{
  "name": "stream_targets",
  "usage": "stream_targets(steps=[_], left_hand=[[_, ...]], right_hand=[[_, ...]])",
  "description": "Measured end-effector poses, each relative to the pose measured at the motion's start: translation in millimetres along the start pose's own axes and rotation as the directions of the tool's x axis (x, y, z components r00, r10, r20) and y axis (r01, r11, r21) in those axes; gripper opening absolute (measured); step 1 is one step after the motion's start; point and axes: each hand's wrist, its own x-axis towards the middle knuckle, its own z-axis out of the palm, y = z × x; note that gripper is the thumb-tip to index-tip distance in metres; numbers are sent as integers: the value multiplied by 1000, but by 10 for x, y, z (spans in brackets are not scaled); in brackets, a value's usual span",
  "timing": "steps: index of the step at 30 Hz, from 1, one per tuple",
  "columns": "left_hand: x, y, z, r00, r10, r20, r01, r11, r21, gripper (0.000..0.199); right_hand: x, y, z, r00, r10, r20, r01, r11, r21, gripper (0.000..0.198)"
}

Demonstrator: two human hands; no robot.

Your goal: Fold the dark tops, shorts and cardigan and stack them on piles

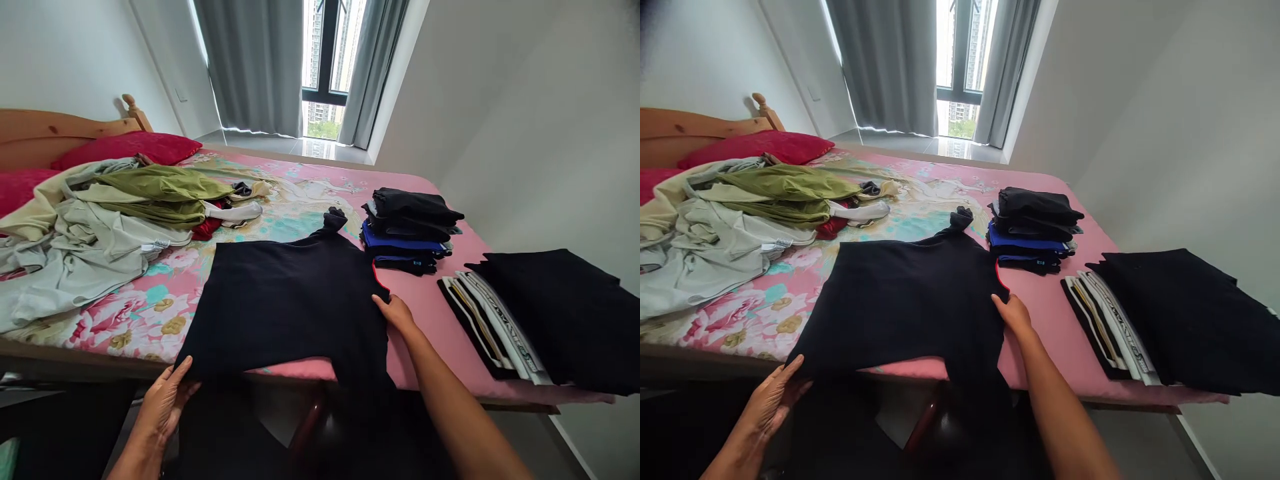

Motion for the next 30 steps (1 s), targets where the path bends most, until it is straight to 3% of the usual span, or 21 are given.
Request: stream_targets(steps=[5,10,15,19,22,25,28,30], left_hand=[[21,23,-75,998,25,-58,-27,999,-34,15],[42,-58,-81,997,-74,33,75,996,-54,8],[34,-162,-45,988,-115,104,120,992,-47,24],[-24,-177,-83,996,-57,62,63,991,-115,22],[-92,-141,-117,998,-31,59,40,988,-146,21],[-152,-99,-111,989,-65,135,80,990,-112,23],[-174,-85,-76,978,-90,187,102,993,-53,29],[-167,-91,-66,981,-65,184,75,996,-48,30]], right_hand=[[177,122,-129,994,34,-104,-44,995,-90,32],[76,186,-201,994,102,-39,-104,993,-50,39],[-219,216,-193,976,174,127,-185,979,82,43],[-554,328,-187,919,265,293,-330,922,201,47],[-817,417,-183,896,228,381,-371,854,363,49],[-1043,450,-174,897,194,397,-369,824,430,47],[-1231,420,-160,904,242,352,-355,885,302,48],[-1347,393,-168,925,206,321,-290,926,243,48]])
